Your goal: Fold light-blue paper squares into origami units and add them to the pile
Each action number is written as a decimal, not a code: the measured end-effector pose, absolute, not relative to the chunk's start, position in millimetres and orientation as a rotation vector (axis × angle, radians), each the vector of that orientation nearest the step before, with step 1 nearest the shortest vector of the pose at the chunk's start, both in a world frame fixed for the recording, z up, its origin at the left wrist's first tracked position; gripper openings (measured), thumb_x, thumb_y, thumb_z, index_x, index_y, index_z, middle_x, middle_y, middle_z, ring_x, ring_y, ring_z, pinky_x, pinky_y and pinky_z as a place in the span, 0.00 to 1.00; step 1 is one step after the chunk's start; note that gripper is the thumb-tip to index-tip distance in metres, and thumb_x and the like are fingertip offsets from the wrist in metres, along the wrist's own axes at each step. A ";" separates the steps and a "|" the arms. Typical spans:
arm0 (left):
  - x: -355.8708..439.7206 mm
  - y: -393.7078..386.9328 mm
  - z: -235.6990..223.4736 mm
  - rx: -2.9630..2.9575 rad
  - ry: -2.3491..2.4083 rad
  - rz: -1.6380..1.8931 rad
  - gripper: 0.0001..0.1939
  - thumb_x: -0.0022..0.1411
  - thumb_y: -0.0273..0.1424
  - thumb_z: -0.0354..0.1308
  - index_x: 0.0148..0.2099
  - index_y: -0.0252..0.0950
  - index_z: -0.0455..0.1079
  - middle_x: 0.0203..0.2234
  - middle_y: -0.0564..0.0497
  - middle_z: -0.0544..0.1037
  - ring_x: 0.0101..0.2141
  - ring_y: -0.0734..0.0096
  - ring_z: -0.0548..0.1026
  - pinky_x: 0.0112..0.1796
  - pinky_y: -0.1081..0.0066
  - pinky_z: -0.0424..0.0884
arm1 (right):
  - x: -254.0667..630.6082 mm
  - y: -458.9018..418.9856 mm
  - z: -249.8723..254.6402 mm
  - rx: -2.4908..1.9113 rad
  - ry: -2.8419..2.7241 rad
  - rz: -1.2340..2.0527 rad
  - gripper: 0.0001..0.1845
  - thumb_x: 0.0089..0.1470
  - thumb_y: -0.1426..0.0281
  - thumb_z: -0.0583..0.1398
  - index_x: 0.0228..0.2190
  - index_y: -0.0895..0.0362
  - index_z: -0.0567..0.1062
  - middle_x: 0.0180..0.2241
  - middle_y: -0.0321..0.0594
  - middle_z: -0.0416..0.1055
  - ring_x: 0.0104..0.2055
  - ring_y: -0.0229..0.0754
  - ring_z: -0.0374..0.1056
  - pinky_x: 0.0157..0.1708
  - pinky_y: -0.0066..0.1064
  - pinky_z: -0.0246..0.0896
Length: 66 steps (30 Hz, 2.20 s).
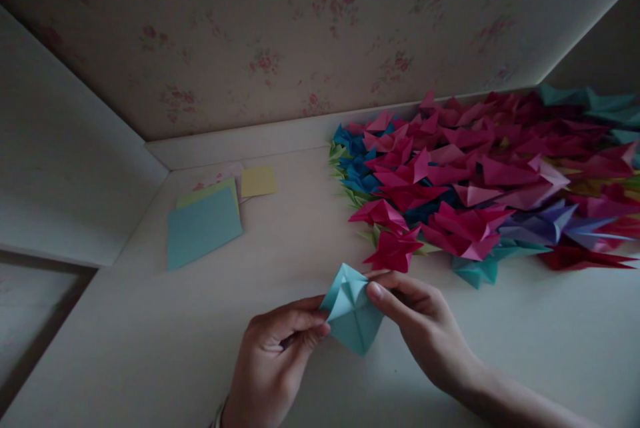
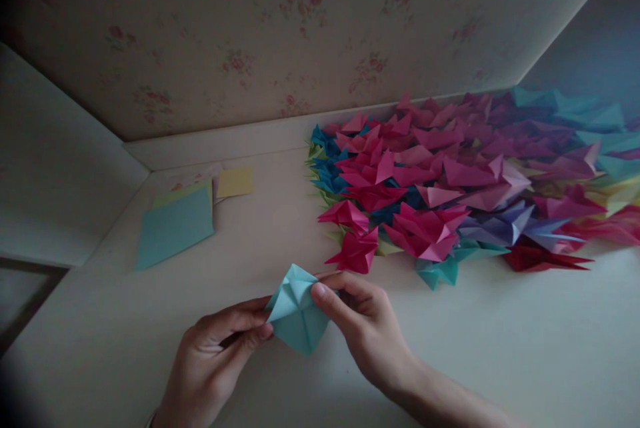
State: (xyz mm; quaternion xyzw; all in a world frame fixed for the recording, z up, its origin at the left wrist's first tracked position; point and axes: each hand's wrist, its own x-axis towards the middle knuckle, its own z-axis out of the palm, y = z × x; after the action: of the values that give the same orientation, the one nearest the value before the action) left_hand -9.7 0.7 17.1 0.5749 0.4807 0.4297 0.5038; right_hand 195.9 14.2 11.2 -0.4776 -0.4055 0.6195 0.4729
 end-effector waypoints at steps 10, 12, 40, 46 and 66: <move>-5.8 1.1 19.9 1.295 1.397 1.011 0.07 0.60 0.35 0.65 0.35 0.37 0.81 0.24 0.51 0.84 0.26 0.69 0.80 0.27 0.79 0.76 | 190.6 10.1 7.5 -1.232 -1.124 1.384 0.15 0.58 0.60 0.63 0.26 0.57 0.75 0.25 0.37 0.71 0.28 0.38 0.63 0.28 0.27 0.59; -4.6 1.9 19.5 1.238 1.400 1.027 0.08 0.59 0.35 0.66 0.39 0.37 0.80 0.29 0.50 0.85 0.30 0.67 0.82 0.31 0.78 0.78 | 190.5 10.3 5.4 -1.248 -1.181 1.357 0.16 0.59 0.59 0.62 0.25 0.57 0.73 0.24 0.36 0.68 0.27 0.38 0.61 0.27 0.27 0.58; -6.4 -2.8 11.2 1.747 1.358 0.909 0.11 0.66 0.29 0.59 0.50 0.39 0.77 0.37 0.50 0.84 0.37 0.69 0.82 0.39 0.78 0.76 | 187.4 7.2 1.7 -1.246 -1.486 1.391 0.10 0.63 0.65 0.59 0.42 0.53 0.80 0.33 0.36 0.78 0.33 0.39 0.72 0.31 0.25 0.66; -5.3 -3.7 9.4 1.773 1.336 0.913 0.10 0.66 0.29 0.59 0.49 0.40 0.76 0.34 0.51 0.83 0.34 0.71 0.82 0.37 0.79 0.76 | 184.8 7.7 0.4 -1.276 -1.483 1.353 0.10 0.62 0.65 0.60 0.39 0.55 0.80 0.31 0.37 0.78 0.31 0.39 0.70 0.30 0.26 0.64; 2.3 1.4 16.8 1.356 1.280 0.590 0.11 0.63 0.35 0.61 0.45 0.37 0.79 0.27 0.52 0.78 0.27 0.70 0.70 0.29 0.76 0.68 | 183.8 3.9 3.8 -1.303 -1.448 1.444 0.14 0.60 0.61 0.61 0.31 0.57 0.80 0.26 0.38 0.75 0.27 0.39 0.67 0.25 0.28 0.59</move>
State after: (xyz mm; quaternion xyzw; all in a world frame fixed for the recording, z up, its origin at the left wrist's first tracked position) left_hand 2.3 1.4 16.8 0.5748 0.5428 0.2503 0.5589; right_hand 183.8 3.9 3.8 -0.5031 -0.5591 0.5577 0.3510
